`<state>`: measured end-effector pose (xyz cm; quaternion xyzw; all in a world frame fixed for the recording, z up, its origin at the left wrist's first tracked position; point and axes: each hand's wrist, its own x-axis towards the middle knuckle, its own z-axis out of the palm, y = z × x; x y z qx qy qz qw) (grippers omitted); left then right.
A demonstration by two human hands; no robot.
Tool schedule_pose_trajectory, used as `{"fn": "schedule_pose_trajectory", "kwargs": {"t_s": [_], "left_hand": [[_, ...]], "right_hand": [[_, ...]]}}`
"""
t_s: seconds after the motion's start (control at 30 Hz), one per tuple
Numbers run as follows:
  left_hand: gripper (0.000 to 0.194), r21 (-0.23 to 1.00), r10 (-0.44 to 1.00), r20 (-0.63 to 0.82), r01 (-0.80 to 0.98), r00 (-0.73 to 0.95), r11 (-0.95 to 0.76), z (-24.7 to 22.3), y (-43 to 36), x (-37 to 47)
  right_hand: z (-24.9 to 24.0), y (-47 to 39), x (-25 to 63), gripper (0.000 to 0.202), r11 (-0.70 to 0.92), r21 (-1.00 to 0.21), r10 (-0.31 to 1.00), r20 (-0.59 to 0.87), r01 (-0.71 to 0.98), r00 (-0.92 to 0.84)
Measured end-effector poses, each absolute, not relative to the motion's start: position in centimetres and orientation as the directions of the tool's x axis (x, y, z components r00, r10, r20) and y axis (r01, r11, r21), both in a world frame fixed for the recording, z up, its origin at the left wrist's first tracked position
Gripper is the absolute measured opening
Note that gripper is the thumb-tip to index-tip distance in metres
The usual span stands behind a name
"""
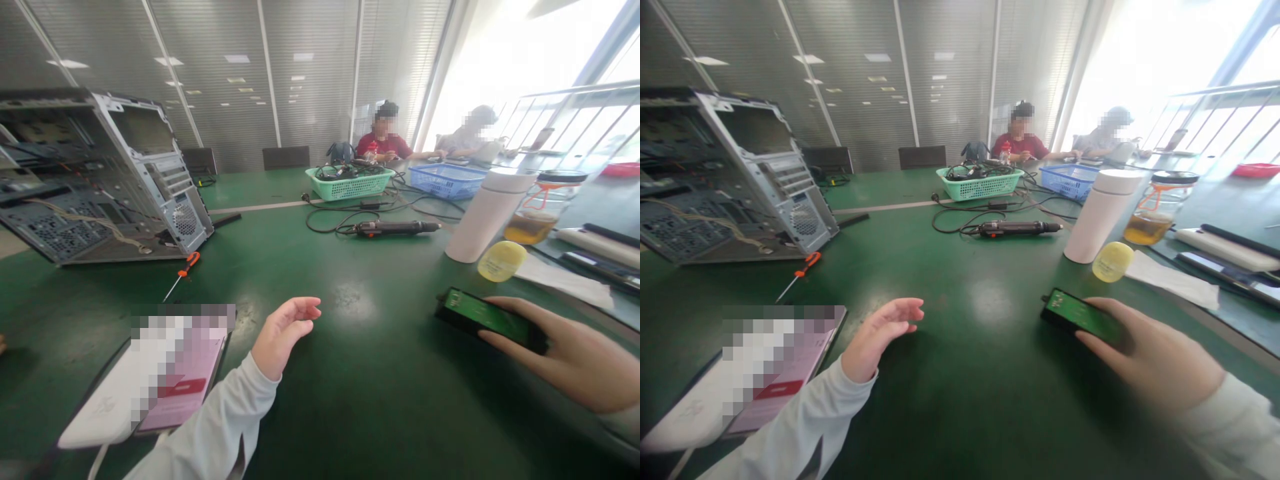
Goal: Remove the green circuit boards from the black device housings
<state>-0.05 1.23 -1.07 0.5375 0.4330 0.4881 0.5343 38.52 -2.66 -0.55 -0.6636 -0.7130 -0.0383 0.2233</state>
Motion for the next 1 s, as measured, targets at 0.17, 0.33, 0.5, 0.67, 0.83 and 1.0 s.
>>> {"fn": "schedule_pose_trajectory", "kwargs": {"t_s": [0.17, 0.33, 0.5, 0.67, 0.83, 1.0], "left_hand": [[0.033, 0.996, 0.984, 0.079, -0.045, 0.161, -0.072, -1.0, 1.0, 0.0], [0.047, 0.998, 0.989, 0.043, -0.051, 0.141, -0.036, -0.1, 0.7, 0.1], [0.051, 0.997, 0.988, 0.077, -0.019, 0.132, -0.075, 0.6, 0.6, 0.4], [0.052, 0.994, 0.971, 0.081, 0.053, 0.227, -0.095, 0.5, 0.1, 0.5], [0.046, 0.957, 0.951, 0.194, 0.166, 0.240, -0.237, 0.3, -0.1, 0.4], [0.045, 0.973, 0.946, 0.141, 0.134, 0.293, -0.187, 0.5, 0.2, 0.3]], "right_hand": [[0.8, -1.5, 28.9, 0.047, 0.414, -0.275, 0.866, 0.415, 0.868, -0.281], [2.7, -0.6, 22.3, 0.034, 0.554, -0.375, 0.819, 0.404, 0.743, -0.407], [2.3, 0.1, 19.6, 0.019, 0.596, -0.482, 0.794, 0.473, 0.642, -0.382], [1.5, 0.5, 19.5, 0.026, 0.468, -0.722, 0.883, 0.363, 0.510, -0.297], [1.2, 1.5, 19.7, 0.040, 0.101, -0.981, 0.939, 0.038, 0.167, -0.343], [1.4, 1.7, 19.6, 0.047, -0.419, -0.903, 0.827, -0.336, -0.096, -0.452]]}}
